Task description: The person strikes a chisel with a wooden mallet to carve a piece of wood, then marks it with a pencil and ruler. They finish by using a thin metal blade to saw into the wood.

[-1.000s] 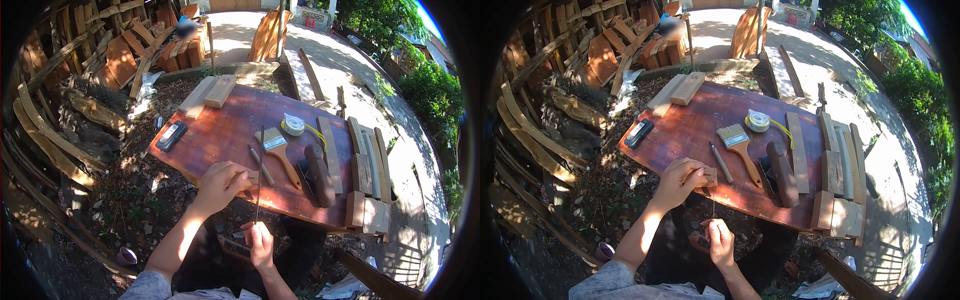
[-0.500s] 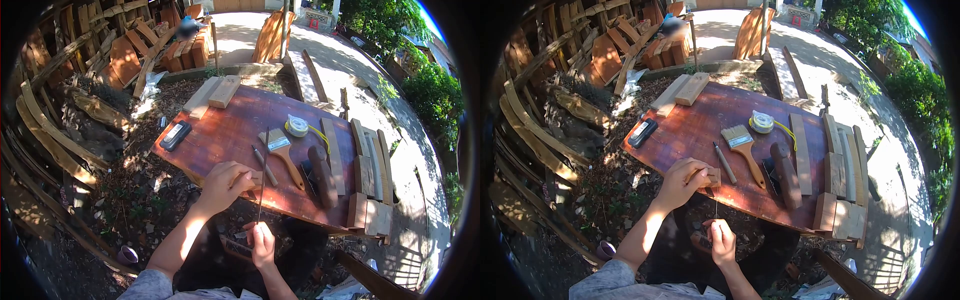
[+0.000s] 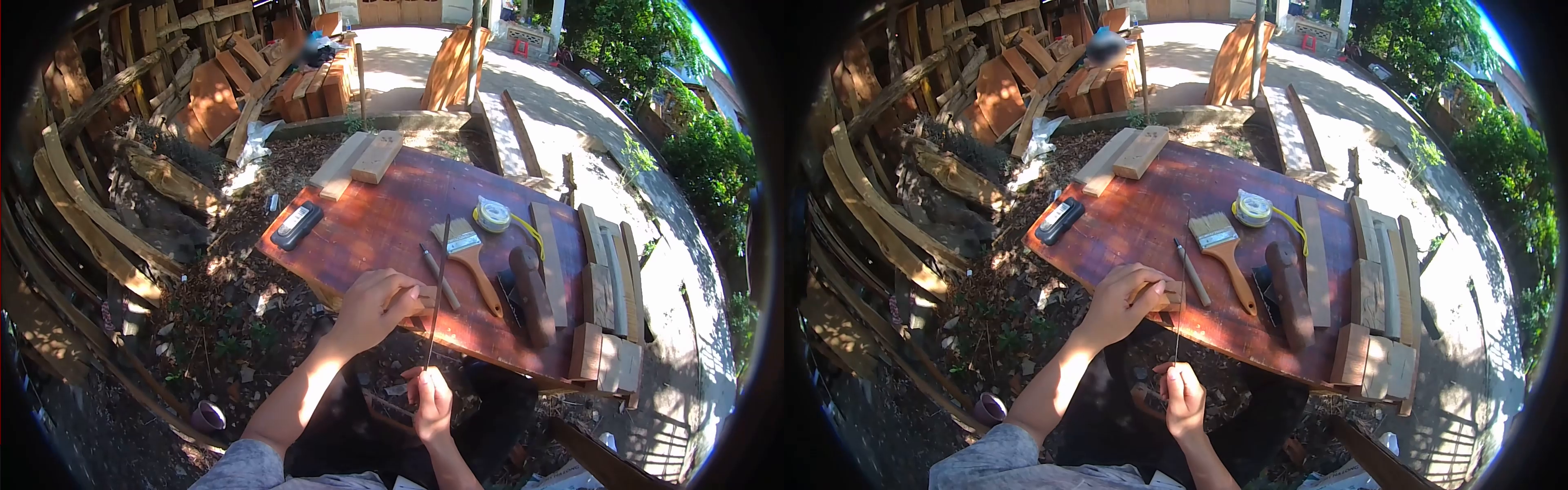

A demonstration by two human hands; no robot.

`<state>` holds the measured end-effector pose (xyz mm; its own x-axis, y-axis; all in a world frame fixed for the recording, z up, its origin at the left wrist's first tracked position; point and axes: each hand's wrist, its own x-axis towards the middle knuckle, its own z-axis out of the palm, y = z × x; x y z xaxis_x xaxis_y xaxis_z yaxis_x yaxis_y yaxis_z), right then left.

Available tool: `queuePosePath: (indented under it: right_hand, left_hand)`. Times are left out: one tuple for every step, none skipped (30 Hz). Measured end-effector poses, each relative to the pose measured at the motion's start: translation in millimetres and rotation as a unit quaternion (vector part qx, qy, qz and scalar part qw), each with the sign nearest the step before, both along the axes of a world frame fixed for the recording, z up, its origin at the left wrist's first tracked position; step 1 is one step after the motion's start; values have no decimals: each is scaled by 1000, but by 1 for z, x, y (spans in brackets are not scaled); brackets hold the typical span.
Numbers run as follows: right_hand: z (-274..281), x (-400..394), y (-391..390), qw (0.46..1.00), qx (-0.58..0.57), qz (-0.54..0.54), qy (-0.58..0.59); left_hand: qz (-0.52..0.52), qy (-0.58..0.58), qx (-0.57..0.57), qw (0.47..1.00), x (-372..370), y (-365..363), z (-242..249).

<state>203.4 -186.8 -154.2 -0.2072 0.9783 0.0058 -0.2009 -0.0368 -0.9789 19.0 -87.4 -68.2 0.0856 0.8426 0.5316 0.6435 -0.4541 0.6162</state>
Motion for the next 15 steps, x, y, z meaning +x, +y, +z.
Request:
queuePosePath:
  right_hand:
    - [-1, -1, -1, 1000, -4, -2, 1]
    - [-2, -1, -1, 1000, -9, -3, 2]
    - [-1, -1, 0, 1000, -2, -1, 3]
    - [1, 0, 0, 1000, 3, 2, 4]
    - [2, 1, 0, 1000, 8, 4, 5]
    - [1, 1, -1, 1000, 9, 3, 1]
    - [1, 1, -1, 1000, 14, 2, -4]
    - [0, 0, 1, 1000, 19, 1, -8]
    - [-1, 0, 1, 1000, 17, 0, -3]
    - [-3, -1, 0, 1000, 15, 0, 2]
    - [-5, -1, -1, 1000, 10, 0, 7]
    - [-3, -1, -1, 1000, 15, 1, 3]
    - [1, 0, 0, 1000, 18, 2, -1]
    - [2, 1, 0, 1000, 23, 2, -5]
    - [1, 0, -1, 1000, 15, 0, -3]
  left_hand:
    - [-2, -1, 0, 1000, 0, 1, 0]
    - [-3, -1, -1, 1000, 0, 1, 0]
    - [-4, -2, -4, 1000, 0, 1, -1]
    - [-2, 1, -4, 1000, 0, 0, 0]
    - [-1, 3, -4, 1000, 0, 0, 1]
    - [-1, 6, -3, 1000, 0, 0, 2]
    - [0, 4, -3, 1000, 1, 0, 2]
    - [1, 3, 0, 1000, 1, -1, 1]
    - [3, 1, 2, 1000, 1, 0, 1]
    - [3, -4, 13, 1000, 1, 1, 1]
    - [3, -9, 22, 1000, 2, 2, 0]
    - [2, -13, 29, 999, 2, 2, -1]
    - [3, -13, 27, 1000, 3, 1, -2]
    - [3, -13, 26, 1000, 3, 1, -1]
    - [4, -13, 27, 1000, 3, 2, -1]
